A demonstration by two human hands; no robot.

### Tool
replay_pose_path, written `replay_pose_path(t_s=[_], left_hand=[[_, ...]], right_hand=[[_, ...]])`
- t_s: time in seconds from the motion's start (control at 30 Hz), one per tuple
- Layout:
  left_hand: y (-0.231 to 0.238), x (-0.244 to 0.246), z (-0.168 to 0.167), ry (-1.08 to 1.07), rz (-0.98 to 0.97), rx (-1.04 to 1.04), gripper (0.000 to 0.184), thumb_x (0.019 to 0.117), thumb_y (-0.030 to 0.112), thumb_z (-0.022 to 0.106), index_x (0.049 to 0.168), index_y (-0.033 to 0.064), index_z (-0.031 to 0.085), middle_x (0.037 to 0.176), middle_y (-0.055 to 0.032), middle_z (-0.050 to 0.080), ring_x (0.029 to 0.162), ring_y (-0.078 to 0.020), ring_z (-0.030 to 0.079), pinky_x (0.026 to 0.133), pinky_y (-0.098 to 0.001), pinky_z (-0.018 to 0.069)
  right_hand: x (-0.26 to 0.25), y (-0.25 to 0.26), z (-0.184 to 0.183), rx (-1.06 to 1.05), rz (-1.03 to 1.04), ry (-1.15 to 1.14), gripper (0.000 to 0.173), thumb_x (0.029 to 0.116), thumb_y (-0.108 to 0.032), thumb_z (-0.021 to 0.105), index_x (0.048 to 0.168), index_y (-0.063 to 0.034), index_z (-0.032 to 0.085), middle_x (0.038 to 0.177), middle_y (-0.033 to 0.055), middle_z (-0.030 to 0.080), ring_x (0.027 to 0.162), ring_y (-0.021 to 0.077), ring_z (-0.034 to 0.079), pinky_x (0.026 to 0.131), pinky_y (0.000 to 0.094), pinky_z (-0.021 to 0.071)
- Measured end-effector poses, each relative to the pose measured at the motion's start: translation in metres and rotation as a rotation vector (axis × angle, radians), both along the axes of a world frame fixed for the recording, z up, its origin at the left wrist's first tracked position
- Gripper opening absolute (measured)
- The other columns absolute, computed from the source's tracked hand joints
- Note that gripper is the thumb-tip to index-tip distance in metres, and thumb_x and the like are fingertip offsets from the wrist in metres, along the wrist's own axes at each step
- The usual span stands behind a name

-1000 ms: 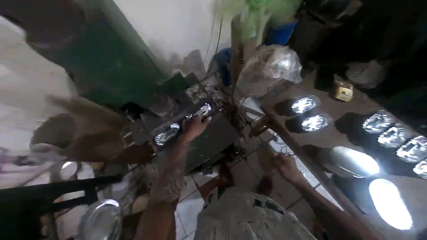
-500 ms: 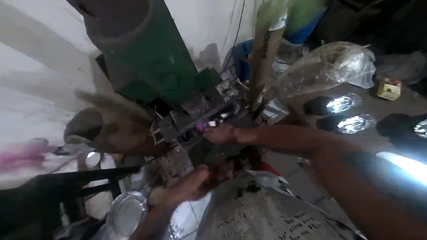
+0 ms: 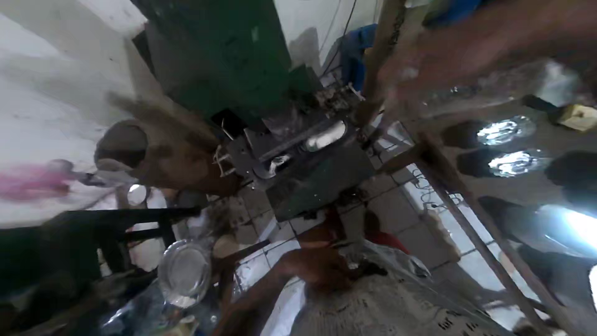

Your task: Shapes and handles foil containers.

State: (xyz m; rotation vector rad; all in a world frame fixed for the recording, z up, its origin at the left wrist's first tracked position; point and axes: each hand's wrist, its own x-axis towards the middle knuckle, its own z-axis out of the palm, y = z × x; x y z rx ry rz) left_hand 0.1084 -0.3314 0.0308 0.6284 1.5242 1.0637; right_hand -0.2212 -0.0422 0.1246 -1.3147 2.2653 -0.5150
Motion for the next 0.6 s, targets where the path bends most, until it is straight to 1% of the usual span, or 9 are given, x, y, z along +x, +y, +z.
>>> replay_pose_path(t_s=[0.07, 0.13, 0.17, 0.23, 0.27, 0.3, 0.37, 0.43, 0.6], left_hand=[[0.023, 0.006, -0.029, -0.131, 0.008, 0.115, 0.019, 0.0957, 0.021, 0.063, 0.096, 0.0032, 0.069, 0.075, 0.0014, 0.062, 0.064, -0.0041, 0.056, 0.061, -0.0253, 0.0504], [0.059, 0.015, -0.037, -0.035, -0.043, 0.146, 0.021, 0.0949, 0.023, 0.064, 0.098, 0.0036, 0.07, 0.078, 0.0001, 0.064, 0.067, -0.0047, 0.057, 0.063, -0.0263, 0.0506], [0.077, 0.015, -0.035, 0.065, -0.068, 0.138, 0.023, 0.0959, 0.024, 0.063, 0.102, 0.0036, 0.072, 0.084, -0.0028, 0.067, 0.072, -0.0073, 0.06, 0.068, -0.0296, 0.0531], [0.108, -0.002, -0.021, 0.141, -0.053, 0.085, 0.03, 0.099, 0.014, 0.061, 0.125, 0.0005, 0.067, 0.114, -0.0111, 0.071, 0.102, -0.0156, 0.068, 0.096, -0.0396, 0.0559], [0.127, -0.013, -0.012, 0.156, 0.012, 0.046, 0.034, 0.0993, 0.006, 0.056, 0.132, -0.0025, 0.061, 0.119, -0.0137, 0.068, 0.106, -0.0165, 0.067, 0.098, -0.0384, 0.0551], [0.15, -0.028, -0.007, 0.191, 0.072, -0.018, 0.037, 0.1016, 0.009, 0.053, 0.137, -0.0021, 0.055, 0.122, -0.0141, 0.066, 0.106, -0.0164, 0.066, 0.097, -0.0369, 0.0549], [0.203, -0.063, -0.003, 0.334, 0.099, -0.186, 0.042, 0.1064, 0.015, 0.049, 0.146, -0.0003, 0.048, 0.135, -0.0191, 0.06, 0.119, -0.0235, 0.062, 0.103, -0.042, 0.0512], [0.264, -0.097, -0.011, 0.494, -0.003, -0.329, 0.045, 0.1081, 0.024, 0.051, 0.148, 0.0033, 0.049, 0.146, -0.0222, 0.051, 0.129, -0.033, 0.057, 0.108, -0.0527, 0.0472], [0.433, -0.162, -0.035, 0.874, -0.304, -0.332, 0.043, 0.1067, 0.033, 0.052, 0.128, -0.0023, 0.063, 0.135, -0.0283, 0.057, 0.119, -0.041, 0.061, 0.101, -0.0606, 0.0495]], right_hand=[[-0.031, 0.036, 0.016, -0.082, -0.334, -0.109, 0.037, 0.1039, -0.042, 0.058, 0.123, -0.011, 0.066, 0.102, 0.0043, 0.066, 0.088, 0.0086, 0.062, 0.084, 0.0322, 0.0536], [-0.001, 0.067, 0.024, -0.146, -0.547, -0.124, 0.045, 0.1017, -0.047, 0.059, 0.133, -0.0152, 0.064, 0.116, -0.0001, 0.069, 0.098, 0.0012, 0.065, 0.09, 0.023, 0.0534], [0.033, 0.079, 0.028, -0.138, -0.548, -0.109, 0.055, 0.1019, -0.047, 0.058, 0.145, -0.0138, 0.056, 0.129, 0.0041, 0.067, 0.111, 0.0065, 0.065, 0.099, 0.0284, 0.0522], [0.12, 0.096, 0.037, -0.134, -0.54, -0.055, 0.059, 0.0998, -0.039, 0.064, 0.147, -0.0051, 0.053, 0.131, 0.0171, 0.066, 0.114, 0.0241, 0.066, 0.098, 0.0443, 0.054], [0.176, 0.105, 0.054, -0.011, -0.613, -0.113, 0.057, 0.0979, -0.031, 0.068, 0.146, -0.0028, 0.053, 0.132, 0.0198, 0.064, 0.116, 0.0291, 0.065, 0.099, 0.0469, 0.0531], [0.222, 0.104, 0.085, 0.333, -0.744, -0.401, 0.061, 0.1011, -0.02, 0.065, 0.156, -0.012, 0.039, 0.152, 0.011, 0.05, 0.138, 0.025, 0.051, 0.116, 0.045, 0.0405], [0.312, 0.172, -0.005, 0.131, -0.792, -0.445, 0.077, 0.0878, -0.021, 0.082, 0.153, -0.0087, 0.044, 0.149, 0.0186, 0.051, 0.134, 0.0351, 0.053, 0.11, 0.0549, 0.0436], [0.387, 0.229, -0.129, 0.088, -0.835, -0.427, 0.088, 0.0877, -0.041, 0.08, 0.157, -0.0084, 0.037, 0.157, 0.022, 0.042, 0.143, 0.0414, 0.042, 0.113, 0.0626, 0.0372], [0.504, 0.262, -0.293, 0.273, -1.331, -0.53, 0.085, 0.088, -0.056, 0.071, 0.157, -0.0154, 0.042, 0.162, 0.0163, 0.039, 0.147, 0.0419, 0.038, 0.114, 0.0684, 0.0333]])
